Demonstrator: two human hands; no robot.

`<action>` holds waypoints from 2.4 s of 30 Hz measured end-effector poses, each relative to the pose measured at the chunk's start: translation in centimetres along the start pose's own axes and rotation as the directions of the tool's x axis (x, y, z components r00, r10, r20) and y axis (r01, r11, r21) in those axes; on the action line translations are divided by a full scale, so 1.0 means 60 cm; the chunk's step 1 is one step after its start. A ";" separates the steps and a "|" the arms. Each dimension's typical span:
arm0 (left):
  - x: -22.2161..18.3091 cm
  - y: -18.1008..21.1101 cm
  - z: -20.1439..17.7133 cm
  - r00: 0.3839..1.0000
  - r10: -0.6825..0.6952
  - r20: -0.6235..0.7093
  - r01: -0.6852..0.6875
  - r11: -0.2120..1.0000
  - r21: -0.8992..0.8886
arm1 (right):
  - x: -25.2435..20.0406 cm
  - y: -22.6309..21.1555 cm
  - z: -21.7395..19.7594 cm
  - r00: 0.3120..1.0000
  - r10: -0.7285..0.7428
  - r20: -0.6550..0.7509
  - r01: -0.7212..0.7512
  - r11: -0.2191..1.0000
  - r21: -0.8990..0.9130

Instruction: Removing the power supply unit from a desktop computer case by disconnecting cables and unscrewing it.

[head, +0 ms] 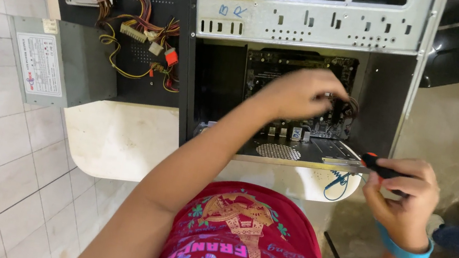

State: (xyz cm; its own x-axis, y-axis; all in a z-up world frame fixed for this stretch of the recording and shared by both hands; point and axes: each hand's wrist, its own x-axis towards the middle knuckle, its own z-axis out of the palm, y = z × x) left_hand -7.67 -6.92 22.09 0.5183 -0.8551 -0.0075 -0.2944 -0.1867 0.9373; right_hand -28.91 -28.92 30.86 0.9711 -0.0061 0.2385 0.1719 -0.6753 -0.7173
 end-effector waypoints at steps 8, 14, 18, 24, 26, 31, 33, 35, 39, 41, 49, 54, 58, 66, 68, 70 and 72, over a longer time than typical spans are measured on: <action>0.018 0.090 0.134 0.937 0.329 0.120 -0.285 0.915 -0.285 | 0.028 -0.030 0.018 0.991 0.100 -0.092 -0.067 0.948 0.310; 0.000 0.091 0.146 0.929 0.369 0.032 -0.366 0.927 -0.084 | 0.056 -0.039 0.017 0.983 0.159 -0.097 -0.108 0.912 0.396; -0.003 0.090 0.153 0.939 0.333 -0.087 -0.308 0.925 0.223 | 0.047 -0.034 -0.020 0.977 0.131 -0.165 -0.166 0.962 -0.217; -0.003 0.117 0.128 0.963 0.256 -0.081 -0.249 0.965 0.084 | 0.060 -0.133 -0.044 0.982 0.185 -0.043 -0.190 0.956 -0.224; -0.009 0.117 0.138 0.967 0.251 -0.029 -0.252 0.967 -0.034 | 0.051 -0.125 -0.043 0.978 0.209 -0.014 -0.208 0.961 -0.182; -0.006 0.119 0.167 0.994 0.112 -0.014 -0.110 0.989 0.096 | 0.044 -0.146 -0.028 0.985 0.169 -0.024 -0.169 0.950 -0.263; -0.005 0.147 0.155 0.992 -0.053 -0.111 0.057 0.998 0.033 | 0.045 -0.151 -0.010 0.963 0.145 -0.226 -0.195 0.955 -0.222; 0.000 0.150 0.154 0.992 -0.020 -0.126 0.029 0.997 0.068 | 0.037 -0.149 -0.005 0.960 0.089 -0.264 -0.154 0.959 -0.237; -0.012 0.139 0.137 0.951 0.275 -0.142 -0.278 0.961 -0.001 | 0.038 -0.160 -0.012 0.964 0.056 -0.259 -0.109 0.975 -0.196; -0.004 0.138 0.130 0.968 0.243 -0.068 -0.241 0.970 0.039 | 0.044 -0.162 -0.023 0.975 0.018 -0.221 -0.071 0.969 -0.235; 0.019 0.160 0.124 0.991 0.045 -0.125 -0.028 0.991 0.132 | 0.054 -0.159 -0.008 0.974 0.034 -0.226 -0.073 0.984 -0.164; 0.017 0.112 0.143 0.975 0.212 0.064 -0.211 0.977 -0.012 | 0.027 -0.124 -0.001 0.963 -0.006 -0.271 -0.056 0.974 -0.221; 0.024 0.139 0.141 0.988 0.145 0.048 -0.150 0.982 0.118 | 0.028 -0.127 0.011 0.949 0.009 -0.314 -0.078 0.975 -0.207; 0.029 0.115 0.140 0.975 0.224 0.002 -0.221 0.961 0.169 | 0.028 -0.116 0.017 0.947 0.055 -0.315 -0.123 0.972 -0.200; 0.030 0.114 0.152 0.978 0.204 -0.042 -0.195 0.968 0.157 | 0.026 -0.121 0.034 0.917 0.093 -0.387 -0.140 0.986 -0.095; 0.032 0.113 0.167 0.979 0.184 -0.088 -0.170 0.975 0.142 | 0.031 -0.129 0.042 0.883 0.138 -0.449 -0.150 0.989 0.009; 0.028 0.110 0.190 0.953 0.236 -0.192 -0.198 0.960 0.201 | 0.036 -0.139 0.044 0.908 0.043 -0.416 -0.096 0.990 -0.106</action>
State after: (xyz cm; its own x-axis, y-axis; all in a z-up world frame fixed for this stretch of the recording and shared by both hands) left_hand -17.88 -15.13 24.28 0.5784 -0.7657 0.2812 -0.5459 -0.1072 0.8310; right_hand -27.79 -21.34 35.64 0.8206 -0.3419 0.4579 0.0596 -0.7457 -0.6636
